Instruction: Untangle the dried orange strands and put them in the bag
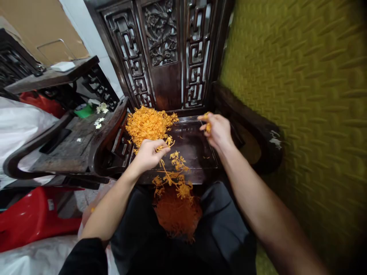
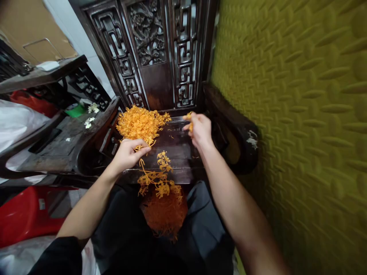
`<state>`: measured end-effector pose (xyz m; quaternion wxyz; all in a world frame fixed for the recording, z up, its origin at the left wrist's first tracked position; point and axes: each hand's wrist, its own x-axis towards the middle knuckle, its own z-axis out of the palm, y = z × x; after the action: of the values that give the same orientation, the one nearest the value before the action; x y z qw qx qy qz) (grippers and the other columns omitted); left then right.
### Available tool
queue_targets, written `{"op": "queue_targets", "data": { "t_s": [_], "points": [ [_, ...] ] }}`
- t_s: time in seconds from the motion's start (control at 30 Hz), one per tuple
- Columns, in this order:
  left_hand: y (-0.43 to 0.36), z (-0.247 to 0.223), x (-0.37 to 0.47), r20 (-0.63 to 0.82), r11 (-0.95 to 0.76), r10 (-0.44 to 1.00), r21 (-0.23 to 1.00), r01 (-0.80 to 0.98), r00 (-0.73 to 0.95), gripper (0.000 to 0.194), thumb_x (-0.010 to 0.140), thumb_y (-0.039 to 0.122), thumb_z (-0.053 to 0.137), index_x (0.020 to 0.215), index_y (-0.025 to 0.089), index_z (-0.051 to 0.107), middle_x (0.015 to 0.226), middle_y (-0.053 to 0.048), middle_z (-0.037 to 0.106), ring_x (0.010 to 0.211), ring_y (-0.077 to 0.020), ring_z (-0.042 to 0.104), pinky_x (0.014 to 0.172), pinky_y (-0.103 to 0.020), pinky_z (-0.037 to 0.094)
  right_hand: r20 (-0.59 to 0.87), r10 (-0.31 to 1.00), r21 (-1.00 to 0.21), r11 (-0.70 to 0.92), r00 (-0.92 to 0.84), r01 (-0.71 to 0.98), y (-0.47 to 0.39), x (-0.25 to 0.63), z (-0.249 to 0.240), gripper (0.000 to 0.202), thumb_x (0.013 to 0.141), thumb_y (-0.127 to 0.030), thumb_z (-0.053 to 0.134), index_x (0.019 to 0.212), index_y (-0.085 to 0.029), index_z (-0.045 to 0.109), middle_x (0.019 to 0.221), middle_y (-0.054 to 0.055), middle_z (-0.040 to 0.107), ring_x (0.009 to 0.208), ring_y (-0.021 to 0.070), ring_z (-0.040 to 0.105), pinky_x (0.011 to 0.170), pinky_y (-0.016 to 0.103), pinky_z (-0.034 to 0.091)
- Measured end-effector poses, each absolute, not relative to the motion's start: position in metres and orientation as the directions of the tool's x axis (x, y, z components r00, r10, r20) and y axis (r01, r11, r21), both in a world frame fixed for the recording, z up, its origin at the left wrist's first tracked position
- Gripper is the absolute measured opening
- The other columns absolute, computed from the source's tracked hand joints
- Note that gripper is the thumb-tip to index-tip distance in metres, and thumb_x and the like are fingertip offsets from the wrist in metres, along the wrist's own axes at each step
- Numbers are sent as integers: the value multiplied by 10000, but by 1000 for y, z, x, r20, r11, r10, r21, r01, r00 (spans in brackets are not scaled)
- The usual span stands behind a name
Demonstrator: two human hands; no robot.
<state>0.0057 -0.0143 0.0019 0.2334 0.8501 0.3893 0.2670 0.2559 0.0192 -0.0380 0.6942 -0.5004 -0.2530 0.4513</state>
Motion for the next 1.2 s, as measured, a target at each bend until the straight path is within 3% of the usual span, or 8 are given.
{"op": "queue_targets", "data": {
  "t_s": [0.17, 0.27, 0.43, 0.53, 0.7, 0.87, 1.0, 1.2],
  "points": [
    [-9, -4, 6, 200, -665, 712, 502, 553, 674, 251, 941, 350, 588, 787, 179, 688, 673, -10, 676, 601, -137, 582, 636, -257, 390, -28, 988, -932, 29, 151, -360, -3, 239, -37, 304, 693, -272, 775, 723, -194, 482, 668, -7, 682, 373, 66, 499, 316, 184, 338],
    [-10, -5, 9, 175, -689, 687, 465, 556, 706, 264, 959, 347, 563, 791, 178, 678, 637, 0, 635, 580, -132, 554, 628, -259, 373, -15, 1000, -939, -13, 3, -343, -13, 228, -34, 366, 707, -321, 804, 1013, -190, 653, 578, -91, 564, 363, 56, 422, 315, 182, 319],
    [-8, -8, 9, 128, -686, 686, 442, 578, 716, 225, 957, 322, 557, 844, 186, 696, 662, -14, 651, 579, -141, 544, 618, -268, 371, -54, 974, -998, -51, -218, 20, -29, 211, -31, 420, 763, -501, 790, 994, -151, 767, 486, -61, 533, 360, 59, 402, 333, 194, 291],
    [-8, -10, 3, 100, -690, 673, 440, 574, 733, 194, 943, 284, 566, 836, 192, 699, 695, -25, 677, 599, -145, 559, 619, -269, 376, 34, 995, -997, 41, -93, 70, -22, 211, -31, 327, 745, -466, 819, 707, -162, 705, 450, -53, 517, 351, 52, 393, 330, 187, 255],
    [-9, -11, -6, 15, -633, 688, 502, 589, 726, 223, 922, 268, 592, 729, 194, 676, 623, -9, 665, 561, -131, 569, 598, -255, 377, -50, 859, -921, 157, 509, -356, 10, 254, -36, 415, 793, -478, 794, 682, -200, 507, 468, -97, 458, 346, 46, 411, 328, 156, 317],
    [7, -21, -3, 3, -341, 853, 761, 552, 522, 275, 934, 437, 599, 852, 191, 692, 695, -27, 735, 630, -165, 687, 645, -254, 482, -105, 984, -932, -48, 142, -358, -3, 251, -40, 378, 753, -471, 828, 840, -152, 644, 902, 96, 759, 569, 124, 683, 355, 164, 388],
    [17, -29, 3, 89, -302, 910, 812, 500, 404, 298, 863, 446, 689, 1007, 185, 679, 680, 0, 694, 530, -162, 641, 553, -254, 458, 67, 998, -979, 61, -22, -196, -23, 220, -34, 473, 829, -441, 763, 1209, -164, 714, 853, 64, 765, 487, 101, 600, 374, 201, 387],
    [15, -30, 15, 169, -481, 837, 682, 551, 521, 617, 780, 168, 679, 1383, 156, 550, 600, 52, 589, 533, -151, 550, 553, -252, 402, 422, 886, -823, 463, -190, 329, -25, 205, -34, 377, 865, -324, 743, 1236, -254, 745, 1174, 76, 759, 1062, 253, 708, 953, 419, 537]
  ]
}}
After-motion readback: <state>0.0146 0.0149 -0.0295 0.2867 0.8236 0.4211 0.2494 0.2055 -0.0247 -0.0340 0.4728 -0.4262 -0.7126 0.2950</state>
